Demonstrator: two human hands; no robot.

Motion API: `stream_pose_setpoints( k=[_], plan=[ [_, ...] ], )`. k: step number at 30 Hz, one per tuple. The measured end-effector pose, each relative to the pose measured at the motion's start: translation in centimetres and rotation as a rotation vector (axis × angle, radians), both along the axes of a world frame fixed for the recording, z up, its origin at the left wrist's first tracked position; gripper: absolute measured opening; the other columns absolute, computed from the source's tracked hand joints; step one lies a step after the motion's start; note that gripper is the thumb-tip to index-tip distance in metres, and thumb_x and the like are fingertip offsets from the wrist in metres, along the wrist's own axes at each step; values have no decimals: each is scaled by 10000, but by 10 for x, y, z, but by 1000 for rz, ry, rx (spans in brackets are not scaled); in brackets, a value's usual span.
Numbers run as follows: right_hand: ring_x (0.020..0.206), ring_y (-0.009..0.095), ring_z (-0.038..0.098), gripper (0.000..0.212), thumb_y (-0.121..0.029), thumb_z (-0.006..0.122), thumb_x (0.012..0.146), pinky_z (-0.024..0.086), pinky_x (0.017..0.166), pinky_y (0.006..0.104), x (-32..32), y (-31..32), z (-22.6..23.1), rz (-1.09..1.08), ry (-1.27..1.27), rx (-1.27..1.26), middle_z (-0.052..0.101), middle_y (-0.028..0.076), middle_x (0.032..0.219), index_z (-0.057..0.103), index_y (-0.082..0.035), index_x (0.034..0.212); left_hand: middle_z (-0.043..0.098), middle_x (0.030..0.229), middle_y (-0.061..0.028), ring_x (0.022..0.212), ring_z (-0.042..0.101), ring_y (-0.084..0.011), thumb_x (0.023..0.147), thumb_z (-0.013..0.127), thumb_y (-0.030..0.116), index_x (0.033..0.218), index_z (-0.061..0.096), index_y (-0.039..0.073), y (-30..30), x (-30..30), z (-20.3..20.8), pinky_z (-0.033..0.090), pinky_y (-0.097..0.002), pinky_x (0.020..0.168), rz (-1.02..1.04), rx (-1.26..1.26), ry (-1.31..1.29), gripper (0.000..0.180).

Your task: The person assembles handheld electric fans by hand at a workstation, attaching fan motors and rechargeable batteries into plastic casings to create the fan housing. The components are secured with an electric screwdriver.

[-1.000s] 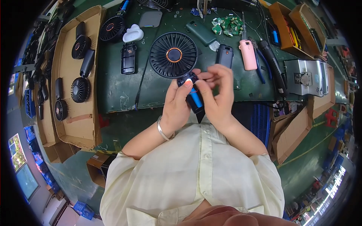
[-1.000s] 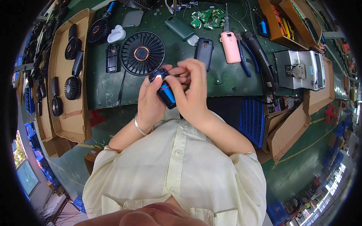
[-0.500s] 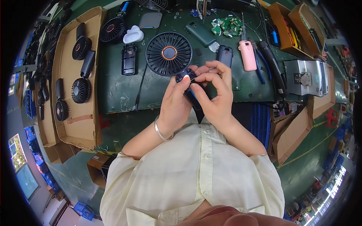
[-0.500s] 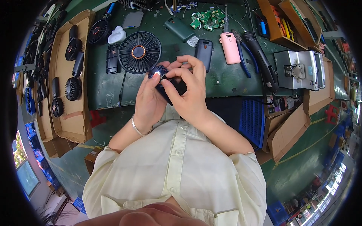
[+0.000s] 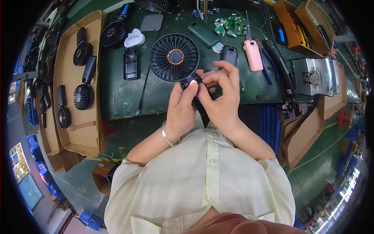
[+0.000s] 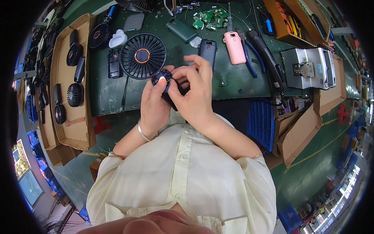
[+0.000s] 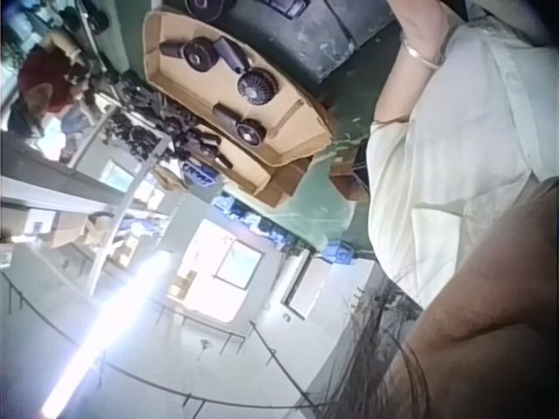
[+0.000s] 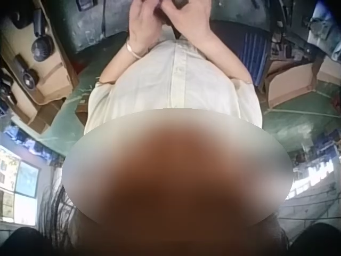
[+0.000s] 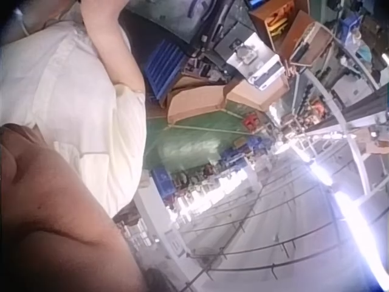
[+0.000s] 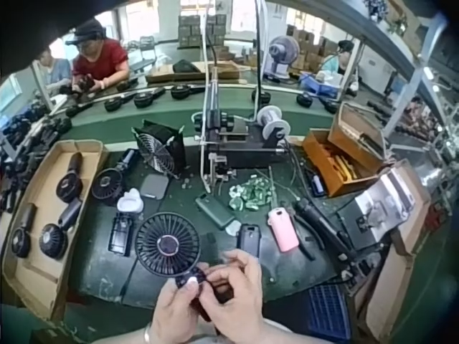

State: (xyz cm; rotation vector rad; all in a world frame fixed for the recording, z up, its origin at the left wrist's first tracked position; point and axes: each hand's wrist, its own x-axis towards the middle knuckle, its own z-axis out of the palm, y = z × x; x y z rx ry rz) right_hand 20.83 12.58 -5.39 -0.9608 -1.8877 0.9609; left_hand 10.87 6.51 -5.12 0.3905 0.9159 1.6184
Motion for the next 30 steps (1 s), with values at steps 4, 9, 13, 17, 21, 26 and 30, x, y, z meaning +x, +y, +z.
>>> stream_pose_setpoints(
  k=[4, 9, 13, 17, 21, 26, 30],
  plan=[
    [943, 274, 563, 297, 0, 703, 727, 476, 767, 322, 5, 13, -8, -14, 149, 42, 525, 160, 1087, 537, -12, 974, 601, 1141, -186, 995, 631, -226, 996, 414, 176, 1262, 413, -50, 1, -4, -13, 520, -326, 863, 16, 64, 211, 349],
    [973, 352, 517, 404, -105, 727, 750, 437, 838, 420, 22, 38, -9, -271, -373, 427, 524, 183, 1060, 537, 7, 1089, 639, 1036, -225, 861, 671, -244, 985, 419, 186, 1189, 445, -67, 1, -14, -9, 566, -343, 734, 43, -11, 243, 326],
    [1002, 377, 514, 472, -101, 720, 730, 433, 860, 435, 32, 50, -21, -242, -501, 356, 520, 205, 1087, 527, 16, 1144, 618, 1109, -244, 844, 667, -237, 975, 442, 214, 1247, 430, -62, 5, -22, -9, 564, -337, 736, 32, 7, 171, 388],
    [963, 319, 569, 417, -52, 692, 706, 455, 863, 399, 38, 47, -14, -214, -257, 95, 582, 154, 1014, 576, -15, 1105, 553, 1253, -214, 927, 614, -197, 971, 454, 173, 1306, 414, -33, 11, -29, -7, 536, -344, 814, 50, 41, -62, 395],
    [945, 270, 604, 421, -3, 687, 706, 480, 842, 341, 26, 20, -4, -12, 37, -71, 594, 152, 1059, 581, -10, 1114, 549, 1240, -144, 1008, 561, -178, 995, 449, 167, 1306, 414, 5, 11, -32, -19, 486, -374, 908, 119, 66, -169, 353],
    [1025, 289, 594, 434, 5, 717, 707, 473, 887, 338, 11, -3, 4, 71, 16, 37, 590, 160, 1122, 597, -2, 1124, 547, 1194, -126, 1102, 532, -181, 1016, 437, 220, 1330, 378, 14, 12, -25, -18, 444, -372, 972, 205, 30, 9, 380],
    [991, 324, 609, 458, -9, 719, 720, 519, 833, 372, 3, -10, -1, 133, 1, 136, 553, 173, 1142, 586, 15, 1158, 513, 1235, -138, 1120, 520, -197, 1020, 422, 214, 1308, 350, 17, 11, -17, -24, 441, -364, 978, 204, 138, 49, 357]
  ],
)
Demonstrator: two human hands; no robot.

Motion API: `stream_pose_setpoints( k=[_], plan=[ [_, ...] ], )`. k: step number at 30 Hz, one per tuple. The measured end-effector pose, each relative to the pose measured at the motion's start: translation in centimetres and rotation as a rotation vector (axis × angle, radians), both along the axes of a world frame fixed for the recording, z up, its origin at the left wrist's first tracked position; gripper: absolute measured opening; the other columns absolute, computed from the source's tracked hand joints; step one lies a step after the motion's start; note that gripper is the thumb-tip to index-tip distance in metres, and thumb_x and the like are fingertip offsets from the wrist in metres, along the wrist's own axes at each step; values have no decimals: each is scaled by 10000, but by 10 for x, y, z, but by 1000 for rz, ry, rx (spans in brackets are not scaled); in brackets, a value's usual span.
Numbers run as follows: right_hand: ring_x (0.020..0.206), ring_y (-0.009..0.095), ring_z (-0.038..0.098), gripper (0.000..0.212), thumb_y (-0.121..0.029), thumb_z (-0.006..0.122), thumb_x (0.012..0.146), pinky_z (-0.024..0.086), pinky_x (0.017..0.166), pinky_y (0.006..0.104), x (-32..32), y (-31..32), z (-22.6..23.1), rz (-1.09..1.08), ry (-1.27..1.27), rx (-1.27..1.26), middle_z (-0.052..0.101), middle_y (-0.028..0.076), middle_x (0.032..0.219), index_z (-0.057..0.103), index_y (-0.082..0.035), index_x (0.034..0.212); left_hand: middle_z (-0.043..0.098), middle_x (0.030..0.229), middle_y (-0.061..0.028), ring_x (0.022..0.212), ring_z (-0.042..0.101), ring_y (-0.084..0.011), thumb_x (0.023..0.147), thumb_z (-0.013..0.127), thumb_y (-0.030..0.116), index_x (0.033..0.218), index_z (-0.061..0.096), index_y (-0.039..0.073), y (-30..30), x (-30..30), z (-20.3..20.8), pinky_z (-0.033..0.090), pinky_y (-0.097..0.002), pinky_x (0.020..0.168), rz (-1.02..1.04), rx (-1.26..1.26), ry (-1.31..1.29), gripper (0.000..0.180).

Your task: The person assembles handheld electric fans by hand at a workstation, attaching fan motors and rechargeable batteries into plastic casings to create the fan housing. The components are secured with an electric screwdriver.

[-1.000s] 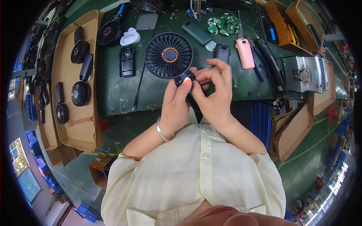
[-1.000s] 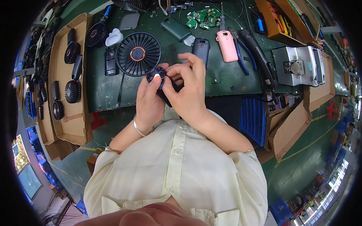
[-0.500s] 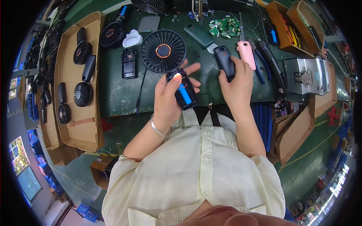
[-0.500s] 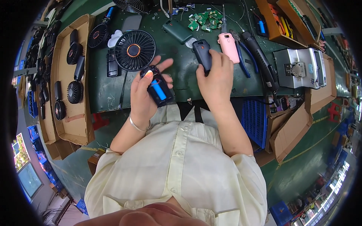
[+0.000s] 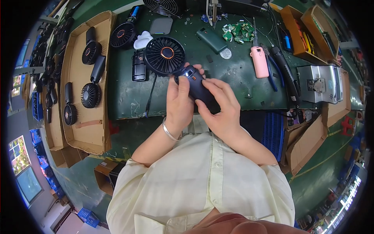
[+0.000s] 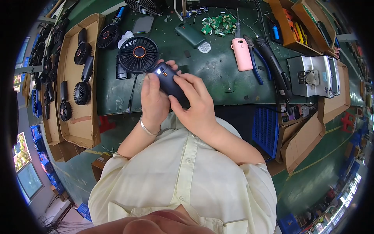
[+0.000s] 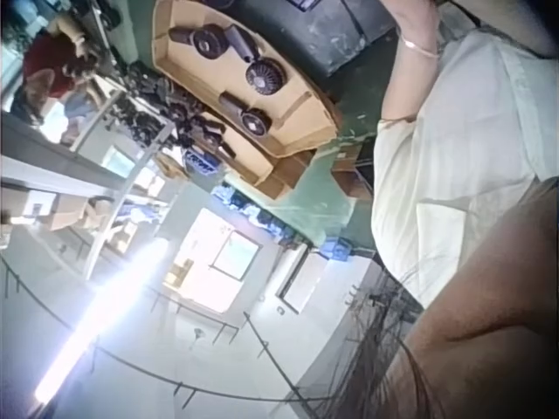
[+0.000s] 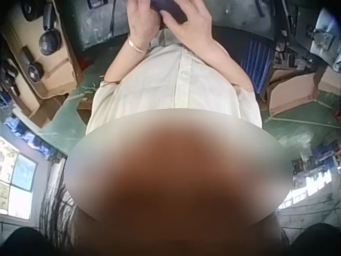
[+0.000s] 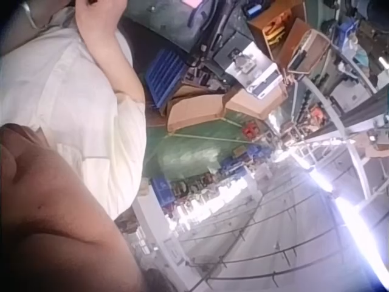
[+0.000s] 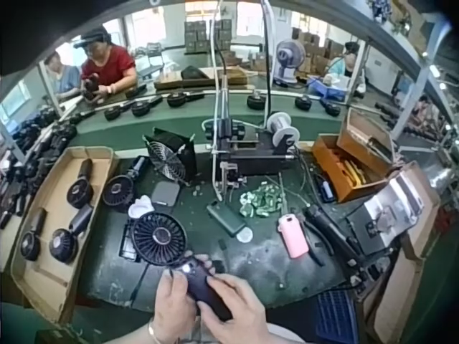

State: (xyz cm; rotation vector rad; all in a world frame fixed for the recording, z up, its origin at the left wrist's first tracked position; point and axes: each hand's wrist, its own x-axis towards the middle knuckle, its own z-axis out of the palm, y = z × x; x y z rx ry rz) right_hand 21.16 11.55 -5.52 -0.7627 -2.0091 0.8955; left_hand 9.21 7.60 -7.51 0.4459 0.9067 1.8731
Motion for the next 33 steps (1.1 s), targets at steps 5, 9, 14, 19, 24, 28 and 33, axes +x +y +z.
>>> stream_pose_setpoints(
  k=[5, 9, 14, 19, 24, 28, 33],
  plan=[
    [994, 329, 613, 459, -10, 717, 728, 527, 820, 370, -2, -6, 0, 3, -44, 10, 542, 176, 1153, 583, 19, 1166, 501, 1247, -142, 1110, 516, -189, 979, 488, 128, 1285, 345, 15, 1, 2, 2, 454, -331, 958, -5, -55, 90, 356],
    [1060, 344, 587, 464, -35, 729, 727, 507, 878, 388, -5, -10, -3, -21, -80, 7, 533, 162, 1169, 589, 4, 1168, 548, 1185, -140, 1062, 556, -182, 961, 504, 94, 1271, 375, 2, 3, -1, 5, 471, -327, 932, 3, -88, 84, 349],
    [1152, 318, 542, 452, -126, 759, 702, 444, 967, 379, 19, 13, 19, 318, -138, -152, 566, 125, 1164, 645, -55, 1133, 601, 1111, -172, 934, 627, -194, 959, 511, 136, 1280, 389, -39, -7, -7, 0, 519, -335, 867, 18, -108, 254, 385],
    [1108, 282, 569, 533, -302, 499, 971, 463, 965, 376, 126, 76, 6, -363, 666, -1094, 570, 208, 1162, 404, 91, 1320, 540, 1254, -195, 1082, 588, -217, 972, 499, 153, 1316, 349, -9, -5, -2, 3, 460, -360, 972, -92, 3, 203, 408],
    [1033, 345, 605, 601, -207, 503, 910, 512, 940, 418, 250, 111, -33, 264, 1489, -1680, 370, 258, 1436, 308, 120, 1375, 549, 1233, -175, 1093, 591, -227, 956, 483, 76, 1324, 296, 2, -5, -3, 6, 474, -351, 951, -248, -5, 57, 420],
    [1088, 365, 582, 551, -48, 471, 854, 499, 972, 462, 253, 119, -40, 123, 1405, -1632, 338, 273, 1452, 345, 88, 1372, 538, 1265, -203, 1116, 582, -249, 956, 483, 85, 1339, 324, -5, -5, 4, 8, 469, -378, 977, -271, 40, 87, 424],
    [1028, 347, 620, 410, -196, 381, 975, 507, 952, 435, 183, 104, 14, -534, 897, -554, 583, 240, 1171, 469, 92, 1254, 603, 1143, -78, 1050, 567, -140, 934, 583, 126, 1231, 466, 3, -9, -4, 8, 447, -311, 966, -257, -138, 72, 343]
  ],
)
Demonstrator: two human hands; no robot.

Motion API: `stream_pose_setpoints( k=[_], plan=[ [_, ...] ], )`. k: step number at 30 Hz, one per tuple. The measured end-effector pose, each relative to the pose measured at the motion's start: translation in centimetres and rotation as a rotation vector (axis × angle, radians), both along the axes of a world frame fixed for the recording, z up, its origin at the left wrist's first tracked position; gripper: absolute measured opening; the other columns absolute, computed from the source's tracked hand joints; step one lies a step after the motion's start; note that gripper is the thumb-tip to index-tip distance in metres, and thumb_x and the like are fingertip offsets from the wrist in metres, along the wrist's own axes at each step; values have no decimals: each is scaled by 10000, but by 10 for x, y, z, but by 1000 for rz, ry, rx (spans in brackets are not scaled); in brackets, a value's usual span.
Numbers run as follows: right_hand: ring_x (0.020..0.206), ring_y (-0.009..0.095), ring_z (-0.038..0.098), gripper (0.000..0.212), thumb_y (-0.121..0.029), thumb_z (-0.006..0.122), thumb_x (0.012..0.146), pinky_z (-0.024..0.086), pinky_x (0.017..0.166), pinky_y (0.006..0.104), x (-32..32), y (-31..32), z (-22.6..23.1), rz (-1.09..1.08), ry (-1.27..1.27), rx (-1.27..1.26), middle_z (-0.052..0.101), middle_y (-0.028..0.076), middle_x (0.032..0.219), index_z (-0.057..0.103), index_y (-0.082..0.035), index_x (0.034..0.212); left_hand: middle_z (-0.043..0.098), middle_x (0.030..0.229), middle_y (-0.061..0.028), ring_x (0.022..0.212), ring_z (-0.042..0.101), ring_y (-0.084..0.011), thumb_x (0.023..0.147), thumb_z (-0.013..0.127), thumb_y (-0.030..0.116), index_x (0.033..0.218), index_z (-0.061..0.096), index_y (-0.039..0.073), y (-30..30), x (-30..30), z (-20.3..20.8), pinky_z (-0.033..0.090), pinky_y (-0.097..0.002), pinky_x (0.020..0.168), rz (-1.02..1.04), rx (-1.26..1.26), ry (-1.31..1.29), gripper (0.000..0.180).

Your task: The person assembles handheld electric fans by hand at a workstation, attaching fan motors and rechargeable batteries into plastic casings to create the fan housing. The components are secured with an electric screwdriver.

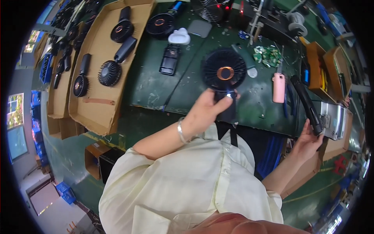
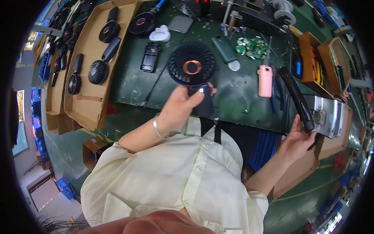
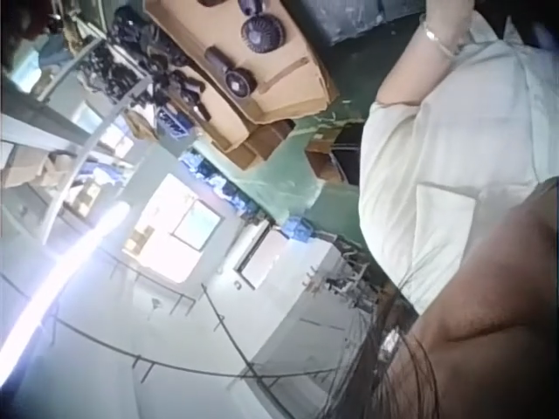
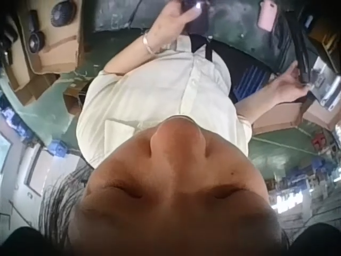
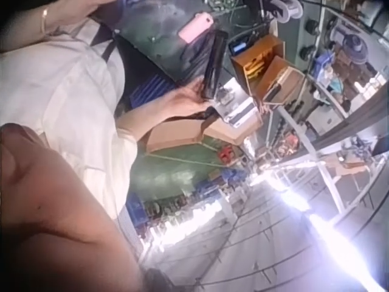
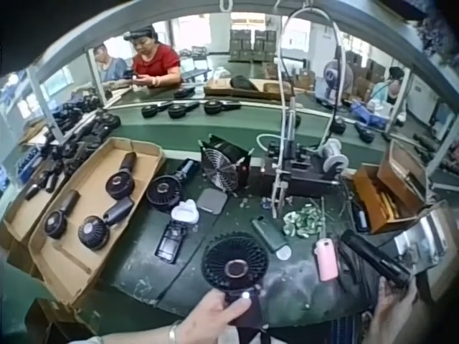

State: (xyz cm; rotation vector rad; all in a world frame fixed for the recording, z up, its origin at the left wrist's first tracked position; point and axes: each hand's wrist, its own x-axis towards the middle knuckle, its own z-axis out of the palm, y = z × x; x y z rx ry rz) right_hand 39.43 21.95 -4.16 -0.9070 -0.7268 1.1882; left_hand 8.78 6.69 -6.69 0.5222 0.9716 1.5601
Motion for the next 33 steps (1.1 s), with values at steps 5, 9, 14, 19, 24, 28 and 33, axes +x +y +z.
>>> stream_pose_setpoints(
  k=[5, 9, 14, 19, 24, 28, 33],
  plan=[
    [719, 236, 617, 540, -399, 303, 938, 530, 648, 331, -46, -16, 72, -555, -412, 390, 626, 156, 802, 632, 29, 915, 594, 985, -41, 906, 587, -115, 829, 682, 34, 1211, 487, -10, -1, 3, 5, 488, -281, 820, 12, -71, 7, 432],
    [666, 241, 523, 609, -503, 328, 924, 431, 598, 332, -53, -13, 75, 49, -720, 909, 573, 128, 691, 618, 29, 867, 527, 990, -47, 785, 523, -114, 761, 644, 15, 1187, 482, 19, -5, 9, 2, 437, -265, 714, -50, -119, -221, 455],
    [655, 274, 604, 1248, -952, 400, 598, 487, 625, 370, -136, -12, 50, 1056, 40, 477, 601, 196, 732, 396, 121, 1237, 552, 1181, -175, 788, 605, -215, 764, 553, 134, 1156, 498, 11, -4, 15, -8, 509, -355, 824, -137, 7, -492, 415],
    [469, 176, 491, 935, -887, 456, 668, 407, 476, 310, -139, -34, 31, 825, -7, 432, 527, 67, 572, 501, -2, 964, 645, 1069, -204, 885, 657, -229, 810, 554, 71, 1164, 510, -25, -1, 17, -4, 530, -362, 832, -210, -83, -378, 370],
    [468, 187, 474, 698, -735, 517, 795, 391, 466, 333, -144, -72, 59, 584, 47, 750, 495, 50, 587, 479, -70, 1004, 657, 1002, -162, 838, 675, -213, 839, 571, 20, 1094, 547, -44, 2, 17, 1, 557, -327, 798, -198, -142, -373, 264],
    [533, 253, 552, 127, -182, 493, 950, 470, 573, 403, -144, -78, 64, 664, 74, 613, 562, 131, 640, 441, -69, 974, 642, 910, -108, 826, 672, -203, 826, 585, 13, 1075, 561, -40, 2, 18, -3, 552, -319, 791, -189, -163, -343, 256],
    [532, 244, 561, 154, -137, 564, 906, 486, 551, 393, -146, -75, 57, 742, 79, 703, 579, 123, 644, 459, -35, 953, 642, 900, -98, 817, 662, -190, 815, 593, 0, 1076, 562, -37, -1, 18, 0, 537, -308, 800, -193, -184, -290, 265]
  ],
)
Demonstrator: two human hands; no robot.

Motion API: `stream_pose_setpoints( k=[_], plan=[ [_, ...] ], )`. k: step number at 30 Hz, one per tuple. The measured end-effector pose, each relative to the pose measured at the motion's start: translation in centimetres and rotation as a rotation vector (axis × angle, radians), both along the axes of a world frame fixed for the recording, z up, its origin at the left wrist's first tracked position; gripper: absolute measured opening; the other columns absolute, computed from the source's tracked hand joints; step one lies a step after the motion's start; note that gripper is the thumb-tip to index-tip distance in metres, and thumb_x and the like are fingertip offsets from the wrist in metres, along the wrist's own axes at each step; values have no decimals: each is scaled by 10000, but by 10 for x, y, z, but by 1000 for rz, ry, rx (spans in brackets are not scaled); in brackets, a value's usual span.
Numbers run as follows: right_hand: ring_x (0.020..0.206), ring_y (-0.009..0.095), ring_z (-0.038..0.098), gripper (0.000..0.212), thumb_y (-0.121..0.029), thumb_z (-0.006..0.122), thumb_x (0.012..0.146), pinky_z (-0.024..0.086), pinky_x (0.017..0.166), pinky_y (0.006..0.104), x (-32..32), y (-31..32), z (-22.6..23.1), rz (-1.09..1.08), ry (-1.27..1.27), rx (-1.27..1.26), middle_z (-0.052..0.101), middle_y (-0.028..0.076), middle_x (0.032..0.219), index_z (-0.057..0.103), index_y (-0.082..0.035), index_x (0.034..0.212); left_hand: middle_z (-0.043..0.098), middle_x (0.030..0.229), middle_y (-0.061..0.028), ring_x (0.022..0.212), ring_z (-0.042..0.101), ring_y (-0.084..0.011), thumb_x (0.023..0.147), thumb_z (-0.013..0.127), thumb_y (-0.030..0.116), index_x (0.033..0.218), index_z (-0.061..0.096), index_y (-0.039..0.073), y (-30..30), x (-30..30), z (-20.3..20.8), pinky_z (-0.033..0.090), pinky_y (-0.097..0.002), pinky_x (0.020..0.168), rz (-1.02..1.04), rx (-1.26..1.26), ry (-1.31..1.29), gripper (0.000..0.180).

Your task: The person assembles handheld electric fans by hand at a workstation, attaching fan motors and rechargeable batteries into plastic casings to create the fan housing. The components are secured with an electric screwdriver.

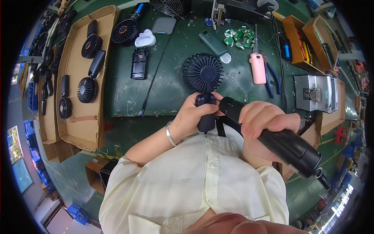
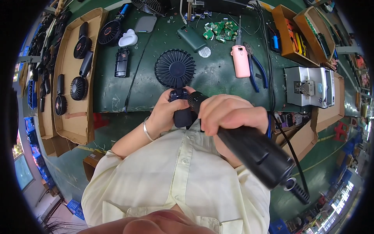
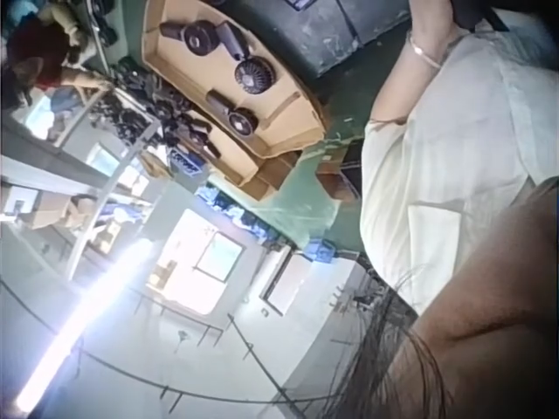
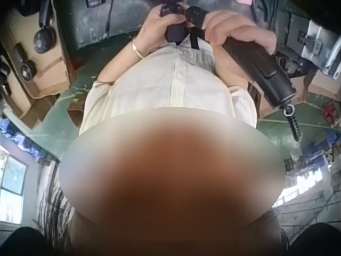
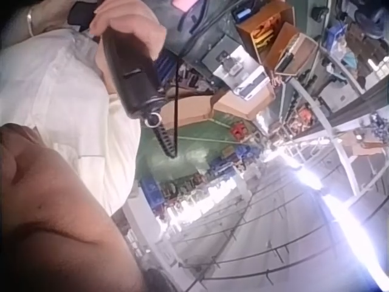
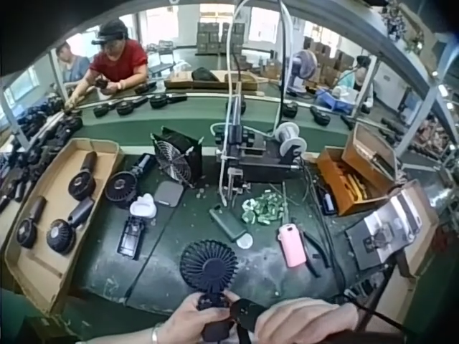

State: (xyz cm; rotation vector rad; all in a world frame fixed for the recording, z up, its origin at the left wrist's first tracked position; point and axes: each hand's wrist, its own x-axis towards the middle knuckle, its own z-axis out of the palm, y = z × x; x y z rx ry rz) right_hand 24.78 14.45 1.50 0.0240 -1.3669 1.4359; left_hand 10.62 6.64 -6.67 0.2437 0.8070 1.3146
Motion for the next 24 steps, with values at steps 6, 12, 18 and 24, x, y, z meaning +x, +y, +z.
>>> stream_pose_setpoints(
  k=[6, 12, 18, 24],
  plan=[
    [561, 274, 594, 192, -97, 653, 799, 522, 590, 390, 0, 13, -3, 214, -51, 137, 613, 143, 680, 504, 25, 797, 649, 920, -104, 827, 656, -179, 813, 596, -7, 1063, 562, -43, -1, -4, -5, 528, -299, 800, -26, 17, 23, 255],
    [540, 257, 588, 161, -64, 637, 814, 517, 562, 388, 0, 13, -4, 182, -40, 178, 607, 139, 675, 500, 15, 845, 648, 934, -104, 822, 657, -175, 817, 588, -6, 1048, 565, -42, -2, -1, -6, 529, -301, 782, -30, 36, 56, 235],
    [502, 237, 581, 219, -33, 620, 856, 508, 499, 381, -4, -8, 0, -63, 99, 143, 597, 127, 662, 436, -13, 972, 643, 927, -78, 830, 636, -147, 849, 548, 17, 1042, 580, -34, 0, 3, -8, 507, -272, 774, -34, 19, 132, 202],
    [559, 264, 592, 221, -37, 639, 838, 523, 543, 405, -5, -5, 0, 88, 28, 154, 609, 138, 700, 460, 7, 958, 664, 935, -113, 857, 638, -152, 912, 521, 57, 1055, 579, -35, 0, 5, -12, 508, -275, 803, -48, 42, 167, 180]
  ],
)
